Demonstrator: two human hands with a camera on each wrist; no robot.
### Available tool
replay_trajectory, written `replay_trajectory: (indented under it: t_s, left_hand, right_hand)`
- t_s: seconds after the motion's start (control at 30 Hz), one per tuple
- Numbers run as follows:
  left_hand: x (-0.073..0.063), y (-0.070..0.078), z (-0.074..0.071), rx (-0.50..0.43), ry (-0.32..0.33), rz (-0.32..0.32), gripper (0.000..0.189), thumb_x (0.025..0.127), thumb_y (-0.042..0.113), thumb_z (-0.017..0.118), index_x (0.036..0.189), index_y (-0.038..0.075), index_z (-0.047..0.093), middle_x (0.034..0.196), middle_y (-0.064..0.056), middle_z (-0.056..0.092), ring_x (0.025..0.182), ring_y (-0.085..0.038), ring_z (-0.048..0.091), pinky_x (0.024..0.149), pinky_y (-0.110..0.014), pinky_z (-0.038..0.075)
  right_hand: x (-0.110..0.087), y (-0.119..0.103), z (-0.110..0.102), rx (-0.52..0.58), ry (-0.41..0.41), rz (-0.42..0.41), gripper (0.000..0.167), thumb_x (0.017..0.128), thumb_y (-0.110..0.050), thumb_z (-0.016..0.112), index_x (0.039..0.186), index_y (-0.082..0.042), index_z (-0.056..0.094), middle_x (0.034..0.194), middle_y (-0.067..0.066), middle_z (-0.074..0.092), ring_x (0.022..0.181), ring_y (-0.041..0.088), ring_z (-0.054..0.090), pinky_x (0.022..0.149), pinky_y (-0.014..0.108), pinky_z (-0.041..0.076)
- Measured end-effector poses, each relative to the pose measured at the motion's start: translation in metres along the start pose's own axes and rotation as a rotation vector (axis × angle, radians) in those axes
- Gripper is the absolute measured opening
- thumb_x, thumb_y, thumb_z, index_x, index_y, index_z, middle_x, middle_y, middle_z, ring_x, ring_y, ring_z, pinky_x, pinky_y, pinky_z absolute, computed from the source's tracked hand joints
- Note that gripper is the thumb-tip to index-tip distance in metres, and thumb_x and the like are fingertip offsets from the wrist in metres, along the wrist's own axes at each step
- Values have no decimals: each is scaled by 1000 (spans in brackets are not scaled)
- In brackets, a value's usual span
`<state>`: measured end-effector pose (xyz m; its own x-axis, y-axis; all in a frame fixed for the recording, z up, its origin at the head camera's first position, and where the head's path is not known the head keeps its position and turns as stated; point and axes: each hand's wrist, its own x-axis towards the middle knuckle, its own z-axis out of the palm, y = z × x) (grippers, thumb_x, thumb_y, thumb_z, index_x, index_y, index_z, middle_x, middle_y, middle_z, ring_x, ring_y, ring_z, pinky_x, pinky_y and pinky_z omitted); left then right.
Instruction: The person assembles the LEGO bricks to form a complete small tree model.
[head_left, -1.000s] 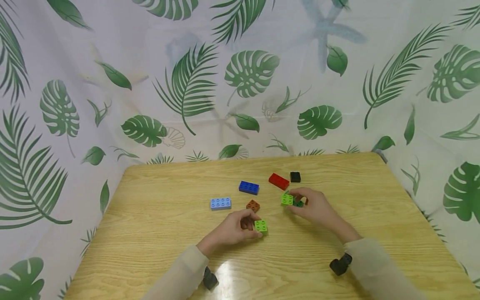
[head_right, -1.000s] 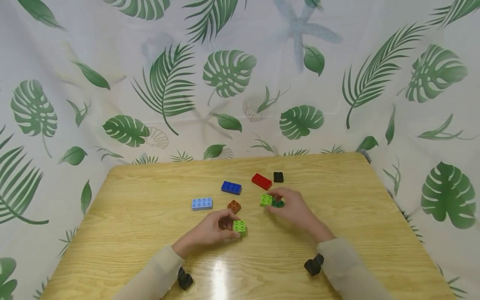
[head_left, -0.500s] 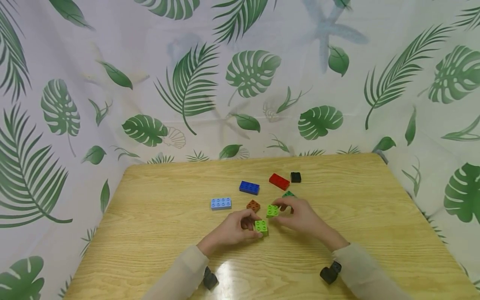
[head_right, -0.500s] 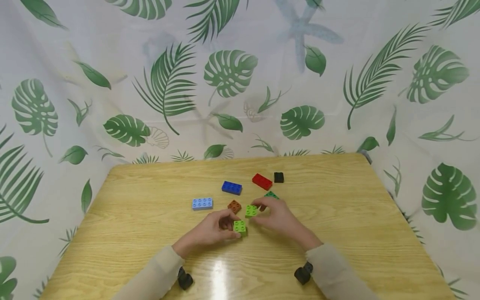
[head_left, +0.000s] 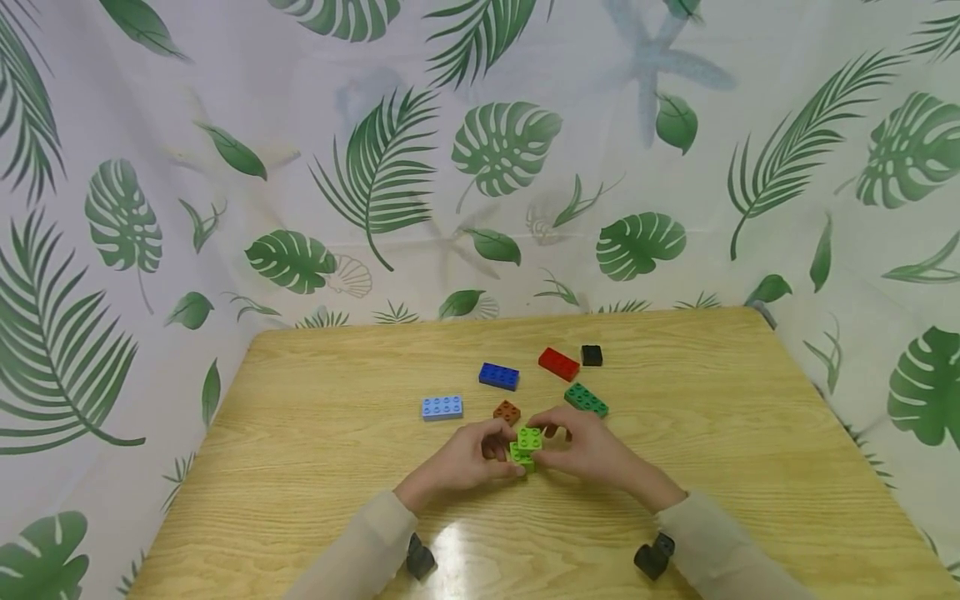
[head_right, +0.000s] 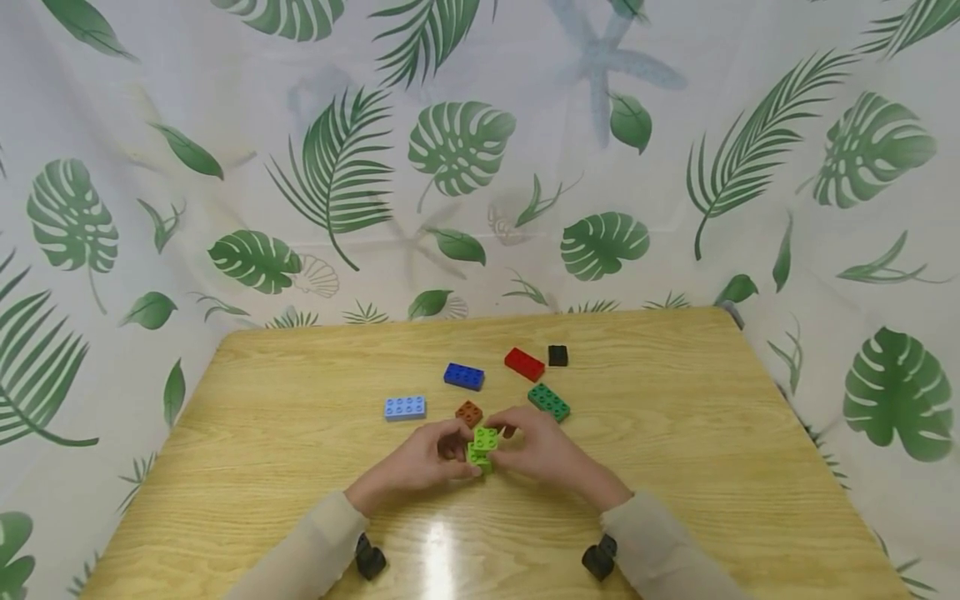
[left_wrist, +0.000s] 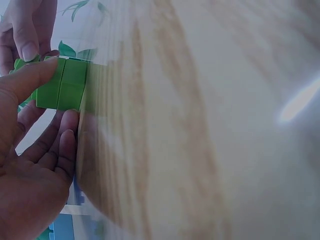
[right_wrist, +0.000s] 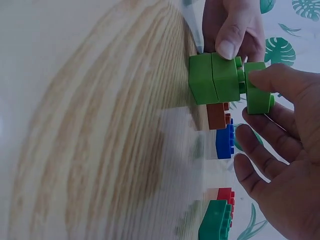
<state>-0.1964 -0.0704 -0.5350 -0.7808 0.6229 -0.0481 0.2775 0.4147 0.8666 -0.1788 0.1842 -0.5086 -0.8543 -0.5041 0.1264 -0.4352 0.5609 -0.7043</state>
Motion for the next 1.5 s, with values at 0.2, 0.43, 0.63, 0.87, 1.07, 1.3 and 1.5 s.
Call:
replay_trajectory:
  t_s: [0.2,0.43,0.63,0.87,1.07,1.3,1.5]
  left_hand:
    - [-1,0,1,-2,4,11,31,92,21,84,118,16,67,96,2,68,85,-6,61,78,-22,51]
    - [0,-1,1,-4,6,25,29,92,21,84,115,19,68,96,0,68,84,-6,61,77,-22,51]
    - [1,-1,1,-4,-2,24,25,92,21,84,112,19,68,97,-1,68,84,-6,61,77,-22,51]
    - [0,0,1,-3,-3,25,24,93,21,83,110,16,67,97,-2,68,84,-6,61,76,-23,52]
    - [0,0,1,1,2,20,25,93,22,83,110,18,67,96,0,68,83,-6,61,76,-23,52]
    - [1,-2,1,4,-6,34,26,92,20,84,113,18,68,97,1,68,85,-4,62,77,-22,53]
    - [1,-4,1,9,-1,37,30,91,19,85,115,17,67,99,1,68,86,-5,62,79,-22,53]
  right_hand:
    - [0,-1,2,9,-28,1,38,93,-21,81,129,-13,72,124,4,74,103,23,66,82,38,55]
    - [-1,-3,4,26,-47,-14,37,93,-16,81,129,-14,72,122,3,74,103,22,64,81,37,54]
    - [1,-4,5,21,-51,-35,36,93,-18,82,127,-15,73,119,2,74,101,22,65,79,34,53]
    - [1,-4,7,8,-53,-39,36,93,-14,82,127,-15,73,119,1,75,101,21,65,82,33,54]
    - [2,-6,7,-6,-51,-55,35,92,-12,82,126,-13,73,119,2,75,100,21,65,85,34,56]
    - [3,-8,7,-21,-52,-75,33,91,-12,82,123,-11,73,117,3,75,98,19,65,84,33,56]
    - [4,-7,7,-33,-51,-87,34,91,-11,82,123,-10,73,116,3,75,97,19,66,85,34,57]
